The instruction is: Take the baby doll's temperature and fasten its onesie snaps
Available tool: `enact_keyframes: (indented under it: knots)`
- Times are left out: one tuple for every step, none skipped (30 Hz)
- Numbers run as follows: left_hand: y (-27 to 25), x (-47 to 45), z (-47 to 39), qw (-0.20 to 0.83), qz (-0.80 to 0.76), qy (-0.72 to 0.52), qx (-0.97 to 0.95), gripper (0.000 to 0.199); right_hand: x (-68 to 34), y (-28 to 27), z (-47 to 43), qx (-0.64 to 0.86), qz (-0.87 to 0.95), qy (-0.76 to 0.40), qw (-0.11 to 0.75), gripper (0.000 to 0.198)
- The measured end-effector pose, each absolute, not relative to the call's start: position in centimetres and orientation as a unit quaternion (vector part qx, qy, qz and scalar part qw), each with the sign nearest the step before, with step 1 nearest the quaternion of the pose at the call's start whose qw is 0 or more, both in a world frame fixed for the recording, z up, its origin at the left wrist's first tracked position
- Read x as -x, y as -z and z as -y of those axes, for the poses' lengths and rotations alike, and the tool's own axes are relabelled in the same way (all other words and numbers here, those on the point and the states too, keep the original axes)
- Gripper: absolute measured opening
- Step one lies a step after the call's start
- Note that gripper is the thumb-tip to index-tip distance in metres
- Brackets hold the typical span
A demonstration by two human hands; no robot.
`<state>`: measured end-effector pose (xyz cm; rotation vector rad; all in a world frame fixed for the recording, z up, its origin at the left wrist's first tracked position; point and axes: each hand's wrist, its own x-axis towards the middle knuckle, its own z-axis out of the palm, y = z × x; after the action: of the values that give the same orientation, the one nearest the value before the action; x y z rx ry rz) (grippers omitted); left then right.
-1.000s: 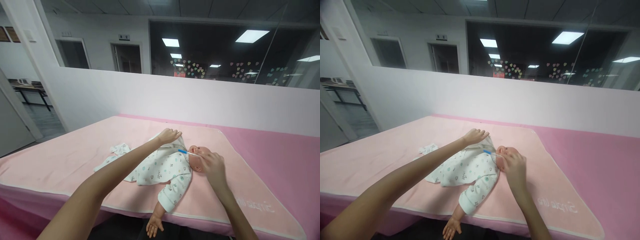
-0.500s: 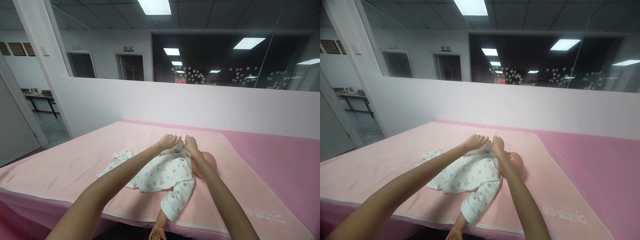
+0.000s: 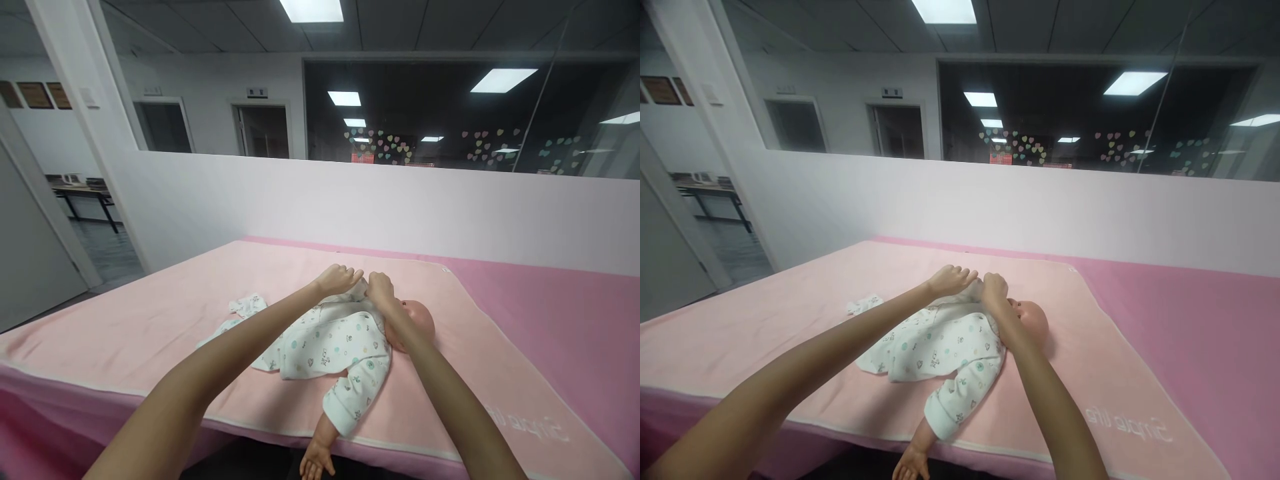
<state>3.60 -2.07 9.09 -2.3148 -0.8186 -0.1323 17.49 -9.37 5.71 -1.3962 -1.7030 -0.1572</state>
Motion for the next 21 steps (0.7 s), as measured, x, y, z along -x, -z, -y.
enact_keyframes:
  knots:
    - [-9.2,-3.4,2.0,0.334,0.314,0.048,0.888,0.024,-17.7,-5.6,9.6,0.566,0.691,0.063,0.445,0.028]
    - [-9.2,-3.2,1.9,0.331,0.314,0.046,0.889,0.024,-18.0,-5.5,9.8,0.568,0.694,0.062,0.439,0.029]
    - [-9.2,-3.1,1.7,0.329,0.312,0.044,0.89,0.023,-18.1,-5.5,9.9,0.569,0.697,0.06,0.432,0.029]
    - [-9.2,-3.0,1.6,0.329,0.31,0.043,0.891,0.023,-18.2,-5.5,10.0,0.572,0.7,0.059,0.424,0.028]
    - [-9.2,-2.8,1.6,0.33,0.309,0.043,0.891,0.022,-18.2,-5.5,10.0,0.574,0.704,0.057,0.415,0.028]
    - [-9.1,-2.8,1.6,0.334,0.307,0.042,0.89,0.022,-18.1,-5.6,10.0,0.576,0.707,0.056,0.405,0.029]
    - [-9.1,-2.7,1.6,0.339,0.304,0.04,0.89,0.022,-17.9,-5.7,9.9,0.58,0.711,0.054,0.395,0.029]
    - [-9.1,-2.7,1.6,0.345,0.299,0.039,0.889,0.023,-17.7,-5.8,9.8,0.583,0.714,0.052,0.384,0.03]
    - [-9.1,-2.8,1.8,0.35,0.292,0.037,0.889,0.023,-17.4,-5.9,9.6,0.586,0.718,0.05,0.372,0.031]
    - [-9.1,-2.9,1.9,0.356,0.283,0.034,0.89,0.024,-17.2,-6.1,9.3,0.59,0.722,0.047,0.359,0.033]
    - [-9.2,-3.0,2.1,0.36,0.274,0.031,0.891,0.025,-17.0,-6.3,9.1,0.593,0.726,0.044,0.346,0.033]
    - [-9.2,-3.1,2.3,0.363,0.267,0.027,0.892,0.025,-16.8,-6.5,8.8,0.597,0.729,0.04,0.332,0.033]
    - [-9.3,-3.1,2.5,0.365,0.262,0.023,0.893,0.026,-16.6,-6.7,8.5,0.601,0.733,0.036,0.317,0.033]
    - [-9.3,-3.2,2.7,0.366,0.259,0.02,0.894,0.026,-16.5,-6.9,8.3,0.605,0.736,0.032,0.302,0.032]
    - [-9.3,-3.2,3.0,0.366,0.257,0.017,0.894,0.027,-16.4,-7.2,8.0,0.609,0.739,0.028,0.287,0.033]
    - [-9.2,-3.1,3.2,0.366,0.258,0.016,0.894,0.027,-16.4,-7.5,7.8,0.613,0.742,0.024,0.27,0.032]
    - [-9.2,-3.0,3.5,0.364,0.259,0.016,0.894,0.026,-16.5,-7.8,7.6,0.615,0.746,0.019,0.253,0.032]
    - [-9.0,-2.7,3.8,0.362,0.262,0.017,0.895,0.027,-16.6,-8.1,7.5,0.617,0.75,0.016,0.235,0.032]
    - [-8.9,-2.4,4.1,0.358,0.267,0.017,0.894,0.03,-16.8,-8.4,7.5,0.618,0.755,0.013,0.218,0.03]
    - [-8.7,-2.0,4.5,0.353,0.276,0.016,0.894,0.033,-17.1,-8.6,7.5,0.618,0.76,0.01,0.201,0.027]
    - [-8.5,-1.5,4.8,0.346,0.287,0.015,0.893,0.036,-17.4,-8.9,7.6,0.618,0.763,0.008,0.187,0.022]
